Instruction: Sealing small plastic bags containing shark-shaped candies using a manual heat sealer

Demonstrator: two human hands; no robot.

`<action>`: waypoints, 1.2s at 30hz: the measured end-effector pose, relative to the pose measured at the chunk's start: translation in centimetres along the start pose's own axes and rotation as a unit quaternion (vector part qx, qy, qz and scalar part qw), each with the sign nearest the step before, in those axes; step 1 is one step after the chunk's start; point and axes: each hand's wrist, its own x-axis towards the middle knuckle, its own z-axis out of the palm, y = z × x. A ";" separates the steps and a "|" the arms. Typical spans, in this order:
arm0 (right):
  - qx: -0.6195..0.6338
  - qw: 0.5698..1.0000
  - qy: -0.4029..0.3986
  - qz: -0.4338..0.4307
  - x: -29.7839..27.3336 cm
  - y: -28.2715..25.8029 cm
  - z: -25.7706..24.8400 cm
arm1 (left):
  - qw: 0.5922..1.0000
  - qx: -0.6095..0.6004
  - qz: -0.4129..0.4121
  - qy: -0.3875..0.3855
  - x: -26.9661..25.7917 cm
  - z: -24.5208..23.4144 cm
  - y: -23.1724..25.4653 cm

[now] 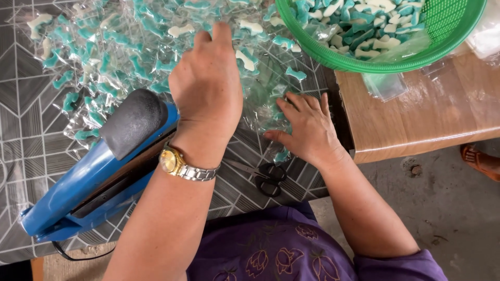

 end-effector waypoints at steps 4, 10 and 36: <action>0.014 0.999 -0.019 0.026 0.2 -0.1 -0.2 | 0.994 -0.003 0.025 0.106 0.1 0.5 -0.4; 0.333 0.924 0.185 0.030 0.3 -3.3 -3.3 | 0.981 -0.073 0.139 0.113 -3.3 -5.8 4.6; 0.435 0.898 0.066 -0.024 2.4 -8.5 -6.2 | 0.616 -0.635 -0.203 -0.419 -18.7 -3.4 -7.3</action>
